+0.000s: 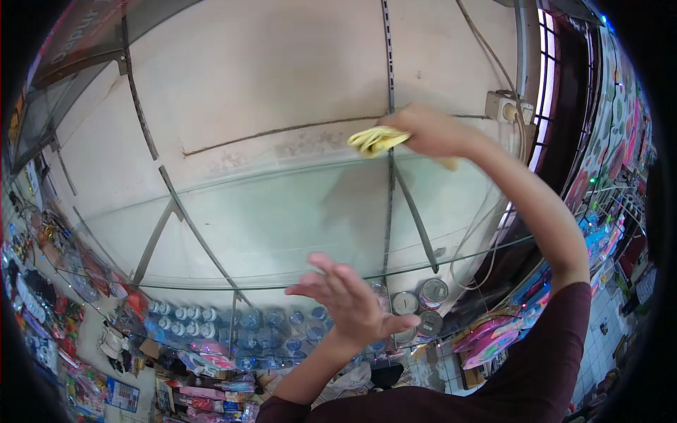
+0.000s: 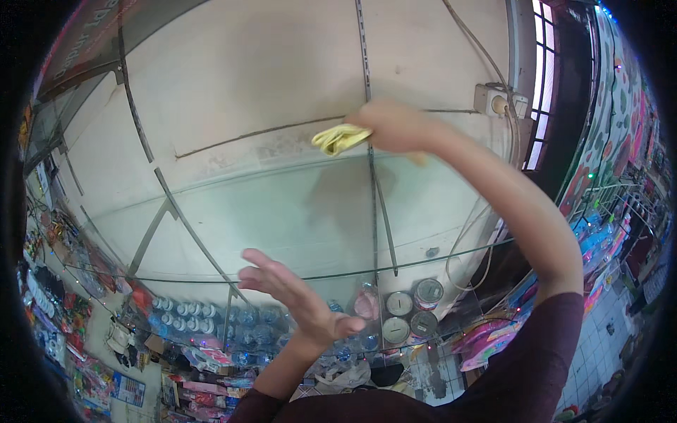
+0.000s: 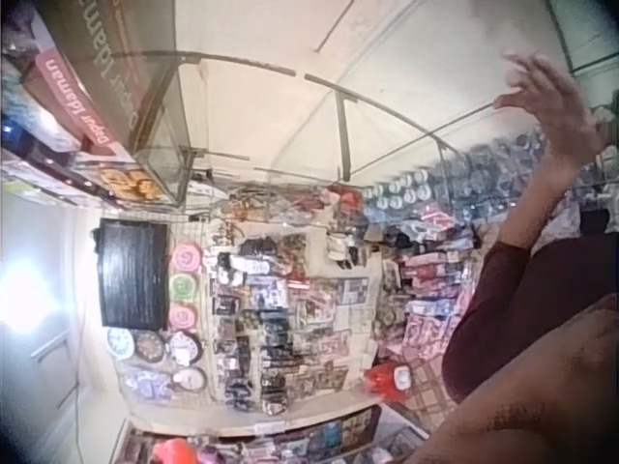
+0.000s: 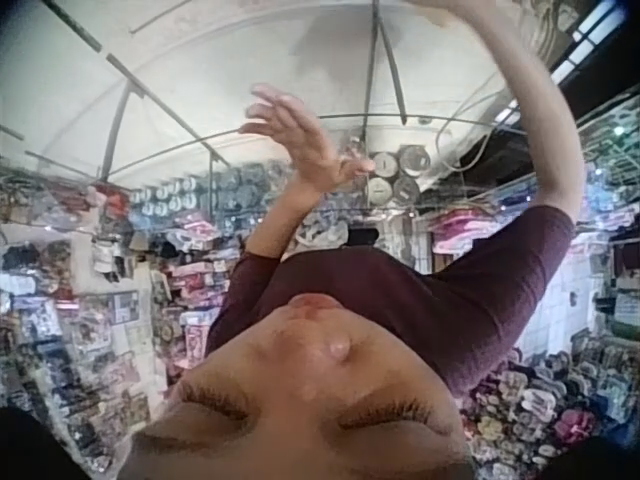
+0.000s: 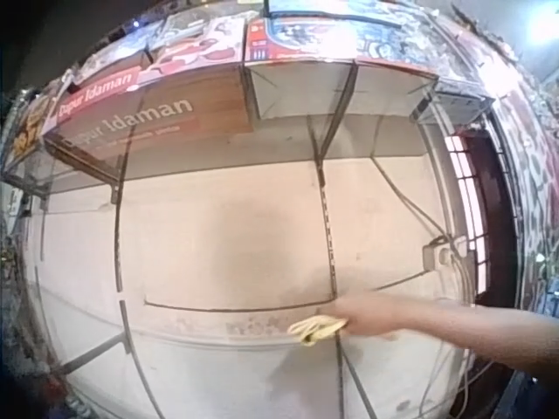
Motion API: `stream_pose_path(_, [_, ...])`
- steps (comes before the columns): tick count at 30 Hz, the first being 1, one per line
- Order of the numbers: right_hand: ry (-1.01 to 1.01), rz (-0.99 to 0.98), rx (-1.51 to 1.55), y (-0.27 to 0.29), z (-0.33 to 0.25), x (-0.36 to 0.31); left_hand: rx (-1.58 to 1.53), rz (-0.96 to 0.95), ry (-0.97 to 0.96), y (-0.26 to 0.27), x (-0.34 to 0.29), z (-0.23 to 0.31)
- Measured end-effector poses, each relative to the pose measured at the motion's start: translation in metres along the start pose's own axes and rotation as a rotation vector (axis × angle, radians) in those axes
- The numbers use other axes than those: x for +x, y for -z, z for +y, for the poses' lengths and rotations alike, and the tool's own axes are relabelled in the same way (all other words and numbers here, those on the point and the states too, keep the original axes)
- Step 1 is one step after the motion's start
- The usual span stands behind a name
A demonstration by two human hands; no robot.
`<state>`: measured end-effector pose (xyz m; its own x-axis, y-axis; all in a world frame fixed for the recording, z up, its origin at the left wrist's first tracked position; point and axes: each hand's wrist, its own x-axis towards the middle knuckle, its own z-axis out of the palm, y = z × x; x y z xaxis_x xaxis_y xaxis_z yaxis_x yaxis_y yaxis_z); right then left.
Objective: Cleaning a glass display shelf in a shop using a yellow cloth.
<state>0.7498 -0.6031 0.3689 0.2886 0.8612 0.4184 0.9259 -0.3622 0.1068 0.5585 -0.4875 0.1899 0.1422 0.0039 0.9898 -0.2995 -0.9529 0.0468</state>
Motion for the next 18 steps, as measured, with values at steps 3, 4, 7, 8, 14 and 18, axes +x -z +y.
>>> stream_pose_path(3, [-0.066, -0.126, -0.083, -0.053, -0.011, 0.02, 0.154, -0.065, -0.061, -0.005, -0.004, 0.009])
stream_pose_path(4, [-0.067, -0.129, -0.08, -0.058, -0.012, 0.02, 0.154, -0.068, -0.059, -0.009, -0.006, 0.009])
stream_pose_path(7, [-0.128, -0.029, 0.236, -0.059, -0.006, 0.017, 0.37, -0.113, -0.05, -0.02, -0.01, 0.005])
stream_pose_path(8, [-0.132, -0.034, 0.24, -0.058, -0.004, 0.012, 0.403, -0.071, -0.066, -0.023, -0.009, 0.004])
stream_pose_path(14, [-0.054, -0.259, 0.518, -0.006, -0.05, -0.037, 0.41, -0.004, -0.093, -0.025, -0.004, 0.004])
stream_pose_path(18, [0.182, -0.353, 0.704, 0.014, -0.044, -0.072, 0.293, 0.096, -0.078, -0.031, -0.008, -0.001])
